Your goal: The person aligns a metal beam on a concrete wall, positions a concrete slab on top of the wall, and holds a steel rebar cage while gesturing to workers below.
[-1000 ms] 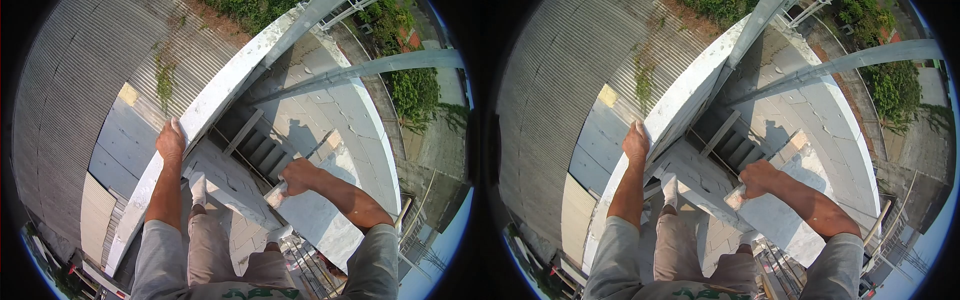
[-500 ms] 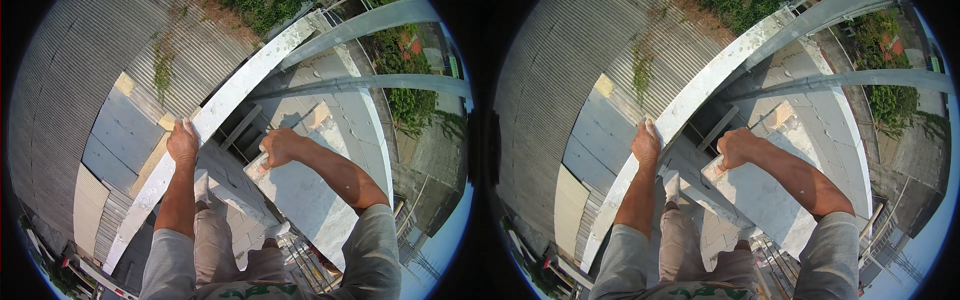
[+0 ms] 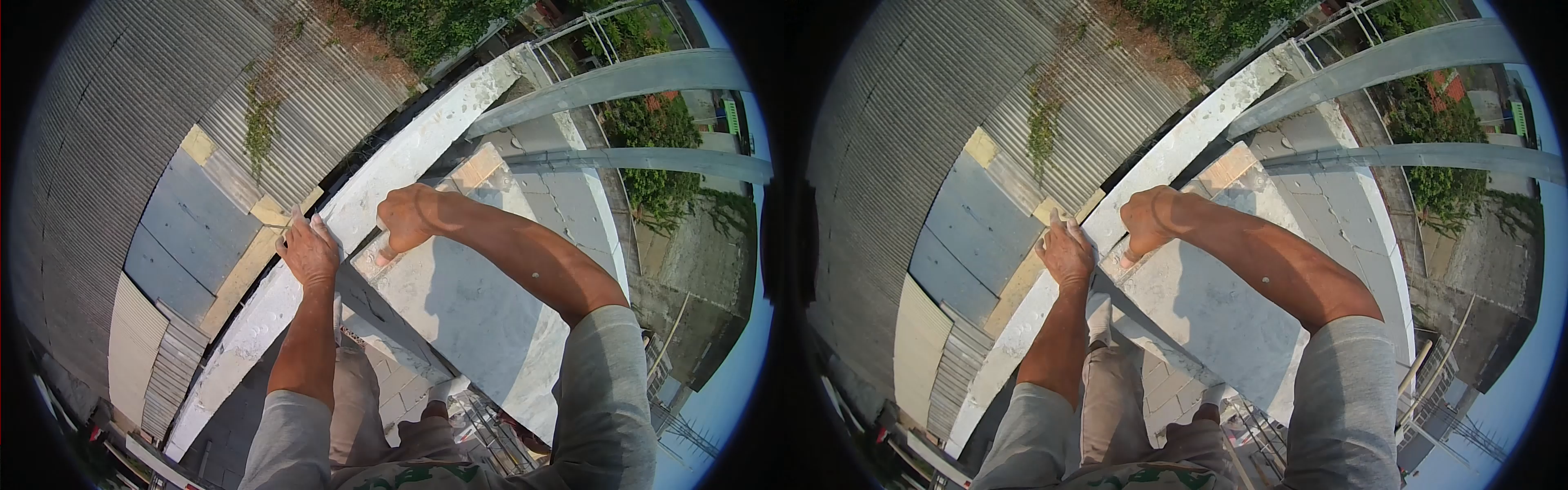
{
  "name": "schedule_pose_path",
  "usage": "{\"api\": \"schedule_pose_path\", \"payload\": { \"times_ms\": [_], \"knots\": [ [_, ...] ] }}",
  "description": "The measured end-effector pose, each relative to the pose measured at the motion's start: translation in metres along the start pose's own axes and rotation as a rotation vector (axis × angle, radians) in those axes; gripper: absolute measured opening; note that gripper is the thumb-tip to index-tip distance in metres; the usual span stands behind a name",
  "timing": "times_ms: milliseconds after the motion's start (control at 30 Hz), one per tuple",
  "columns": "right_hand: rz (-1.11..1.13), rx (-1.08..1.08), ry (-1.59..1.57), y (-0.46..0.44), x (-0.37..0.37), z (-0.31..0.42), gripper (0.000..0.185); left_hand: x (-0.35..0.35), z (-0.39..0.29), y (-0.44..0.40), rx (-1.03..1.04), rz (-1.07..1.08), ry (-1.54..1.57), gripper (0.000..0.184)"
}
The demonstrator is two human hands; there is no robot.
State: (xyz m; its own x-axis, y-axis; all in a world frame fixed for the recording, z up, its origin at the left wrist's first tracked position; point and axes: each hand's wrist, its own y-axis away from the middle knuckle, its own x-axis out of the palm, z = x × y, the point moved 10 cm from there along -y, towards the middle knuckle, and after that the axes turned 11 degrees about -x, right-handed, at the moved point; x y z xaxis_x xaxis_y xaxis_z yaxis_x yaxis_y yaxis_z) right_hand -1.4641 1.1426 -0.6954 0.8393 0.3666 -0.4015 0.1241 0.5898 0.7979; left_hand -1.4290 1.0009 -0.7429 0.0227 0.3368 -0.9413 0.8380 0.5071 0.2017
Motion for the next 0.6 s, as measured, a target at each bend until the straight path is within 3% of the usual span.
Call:
{"api": "schedule_pose_path", "payload": {
  "times_ms": [367,600],
  "knots": [
    [-0.038,0.049,-0.029,-0.025,-0.009,-0.007,0.074,0.001,0.002,-0.001,0.016,0.007,0.011,0.045],
    [-0.106,0.117,-0.054,-0.035,-0.079,-0.019,0.077,0.001,0.008,-0.005,-0.023,0.028,0.067,0.045]
  ]
}}
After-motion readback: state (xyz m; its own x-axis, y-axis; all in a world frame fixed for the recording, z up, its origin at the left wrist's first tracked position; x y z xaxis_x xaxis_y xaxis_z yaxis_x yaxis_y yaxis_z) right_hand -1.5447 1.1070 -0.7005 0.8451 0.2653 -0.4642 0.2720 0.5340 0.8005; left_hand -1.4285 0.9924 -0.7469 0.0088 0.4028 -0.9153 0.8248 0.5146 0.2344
